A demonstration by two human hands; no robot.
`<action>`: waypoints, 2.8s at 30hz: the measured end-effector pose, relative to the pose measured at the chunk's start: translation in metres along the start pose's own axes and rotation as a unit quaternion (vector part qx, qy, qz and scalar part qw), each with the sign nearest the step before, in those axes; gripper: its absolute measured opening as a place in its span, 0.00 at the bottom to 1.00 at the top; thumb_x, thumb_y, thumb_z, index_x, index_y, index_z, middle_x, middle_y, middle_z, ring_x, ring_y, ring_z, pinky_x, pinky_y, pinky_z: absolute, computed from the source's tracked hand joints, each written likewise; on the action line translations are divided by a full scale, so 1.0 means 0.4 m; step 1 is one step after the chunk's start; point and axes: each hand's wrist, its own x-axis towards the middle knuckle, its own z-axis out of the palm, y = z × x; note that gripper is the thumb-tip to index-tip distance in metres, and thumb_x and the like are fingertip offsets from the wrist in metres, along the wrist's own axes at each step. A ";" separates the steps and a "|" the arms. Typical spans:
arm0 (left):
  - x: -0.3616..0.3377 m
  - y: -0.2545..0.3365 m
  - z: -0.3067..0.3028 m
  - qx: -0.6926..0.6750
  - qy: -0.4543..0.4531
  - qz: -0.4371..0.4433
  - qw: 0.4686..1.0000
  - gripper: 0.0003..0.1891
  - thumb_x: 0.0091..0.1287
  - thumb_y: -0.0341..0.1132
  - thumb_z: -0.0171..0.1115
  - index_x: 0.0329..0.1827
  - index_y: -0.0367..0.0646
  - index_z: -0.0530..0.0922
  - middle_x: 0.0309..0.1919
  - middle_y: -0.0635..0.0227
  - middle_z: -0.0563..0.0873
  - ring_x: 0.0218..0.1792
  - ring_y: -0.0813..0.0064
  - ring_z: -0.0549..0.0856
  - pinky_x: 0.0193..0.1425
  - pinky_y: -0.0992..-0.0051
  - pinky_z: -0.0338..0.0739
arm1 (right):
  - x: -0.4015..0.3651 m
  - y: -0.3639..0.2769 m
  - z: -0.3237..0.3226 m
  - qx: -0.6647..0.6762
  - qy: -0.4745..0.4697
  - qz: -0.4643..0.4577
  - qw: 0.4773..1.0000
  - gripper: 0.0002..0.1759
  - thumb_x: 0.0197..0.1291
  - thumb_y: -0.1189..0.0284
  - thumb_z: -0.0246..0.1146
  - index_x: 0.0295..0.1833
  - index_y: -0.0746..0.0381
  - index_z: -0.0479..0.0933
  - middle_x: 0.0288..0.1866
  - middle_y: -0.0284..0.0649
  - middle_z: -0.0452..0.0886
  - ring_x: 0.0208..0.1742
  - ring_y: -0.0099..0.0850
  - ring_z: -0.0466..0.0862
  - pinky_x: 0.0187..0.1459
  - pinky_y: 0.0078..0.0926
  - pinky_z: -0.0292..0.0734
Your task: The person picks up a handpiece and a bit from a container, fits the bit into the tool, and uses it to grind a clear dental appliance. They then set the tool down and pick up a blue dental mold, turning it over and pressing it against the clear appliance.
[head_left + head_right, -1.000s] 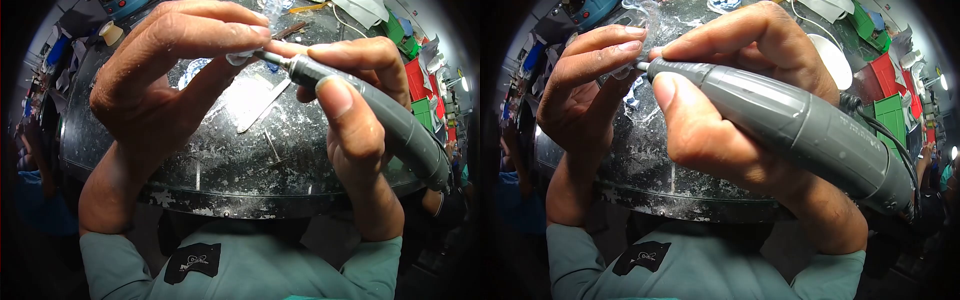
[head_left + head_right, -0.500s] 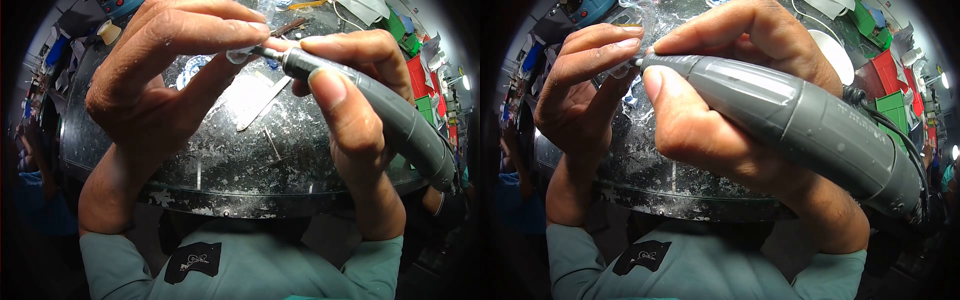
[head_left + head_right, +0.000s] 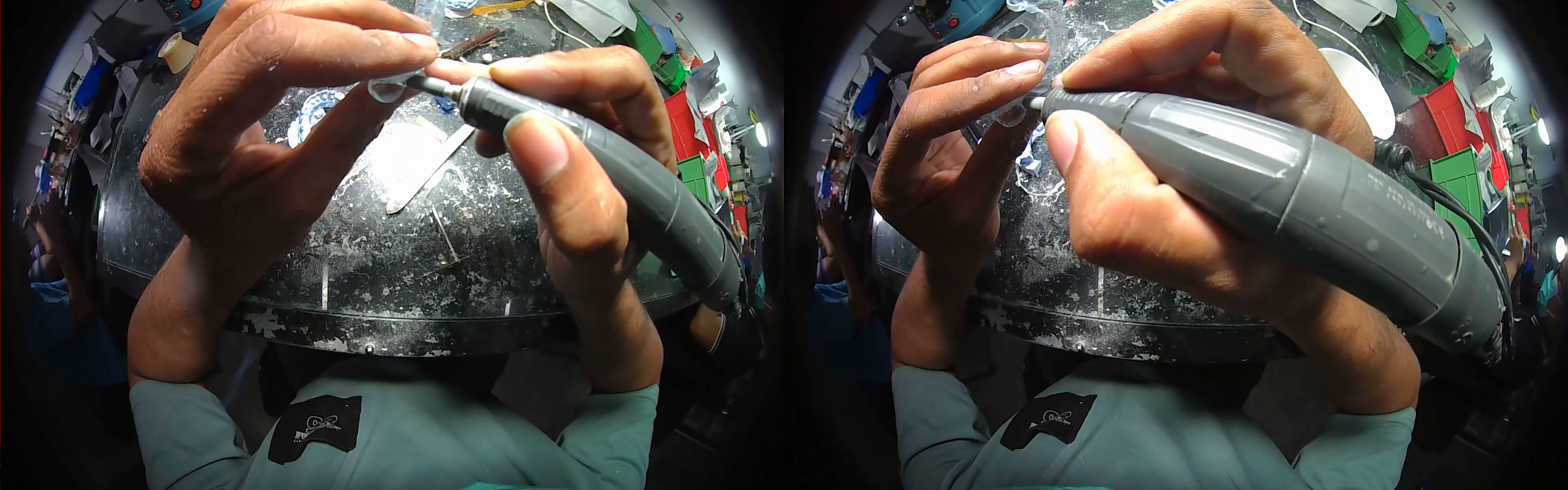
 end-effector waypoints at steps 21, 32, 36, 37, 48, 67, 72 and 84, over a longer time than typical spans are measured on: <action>0.001 0.033 0.023 -0.064 0.034 -0.075 0.995 0.17 0.53 0.13 0.67 0.46 0.32 0.79 0.43 0.51 0.85 0.50 0.62 0.84 0.56 0.69 0.78 | 0.031 -0.061 0.006 0.006 0.019 -0.001 1.000 0.16 0.56 0.70 0.60 0.46 0.71 0.75 0.40 0.44 0.79 0.36 0.27 0.79 0.40 0.23 0.75; 0.006 0.003 0.001 -0.030 -0.016 -0.002 0.999 0.16 0.54 0.18 0.69 0.46 0.32 0.79 0.43 0.52 0.86 0.49 0.60 0.85 0.56 0.64 0.76 | 0.020 -0.020 -0.042 -0.030 -0.008 0.028 0.999 0.16 0.55 0.69 0.60 0.44 0.69 0.75 0.39 0.45 0.82 0.34 0.25 0.79 0.40 0.22 0.75; 0.005 0.004 0.002 -0.024 -0.016 -0.005 1.000 0.15 0.54 0.18 0.68 0.45 0.33 0.80 0.43 0.52 0.86 0.48 0.60 0.85 0.57 0.64 0.76 | 0.009 -0.010 -0.003 0.074 0.060 0.009 0.995 0.15 0.55 0.68 0.60 0.44 0.67 0.74 0.40 0.47 0.84 0.35 0.24 0.79 0.40 0.22 0.75; 0.005 0.004 0.003 -0.023 -0.016 -0.004 1.000 0.15 0.54 0.18 0.68 0.45 0.33 0.80 0.43 0.52 0.86 0.48 0.60 0.85 0.57 0.64 0.76 | 0.016 -0.022 -0.019 0.025 0.031 0.031 0.999 0.15 0.56 0.68 0.59 0.44 0.67 0.73 0.41 0.48 0.85 0.35 0.24 0.79 0.41 0.22 0.75; 0.003 0.005 0.004 -0.037 -0.016 -0.016 0.999 0.15 0.54 0.19 0.69 0.46 0.33 0.80 0.43 0.52 0.86 0.50 0.61 0.84 0.57 0.65 0.76 | 0.021 -0.033 -0.024 -0.010 -0.016 0.043 0.999 0.15 0.56 0.68 0.60 0.44 0.66 0.72 0.44 0.51 0.85 0.36 0.23 0.79 0.42 0.22 0.75; 0.006 0.018 0.018 -0.021 0.013 -0.020 1.000 0.15 0.55 0.19 0.69 0.46 0.33 0.79 0.43 0.52 0.86 0.49 0.61 0.84 0.56 0.66 0.77 | 0.021 -0.029 -0.018 -0.033 -0.018 0.040 0.999 0.15 0.58 0.67 0.59 0.46 0.66 0.72 0.47 0.51 0.85 0.39 0.24 0.79 0.44 0.22 0.75; 0.007 0.023 0.020 -0.023 0.020 -0.032 0.999 0.15 0.55 0.19 0.69 0.46 0.33 0.79 0.43 0.52 0.86 0.50 0.61 0.84 0.57 0.66 0.77 | 0.021 -0.031 -0.011 -0.016 -0.002 0.036 0.999 0.15 0.58 0.67 0.59 0.46 0.65 0.72 0.47 0.51 0.85 0.38 0.23 0.79 0.44 0.22 0.75; 0.009 0.025 0.017 -0.021 0.015 -0.033 0.999 0.16 0.54 0.18 0.69 0.46 0.33 0.79 0.43 0.53 0.86 0.49 0.62 0.84 0.57 0.65 0.76 | 0.021 -0.034 -0.014 -0.035 -0.014 0.035 0.999 0.15 0.57 0.66 0.59 0.46 0.64 0.71 0.46 0.51 0.85 0.37 0.23 0.77 0.43 0.21 0.74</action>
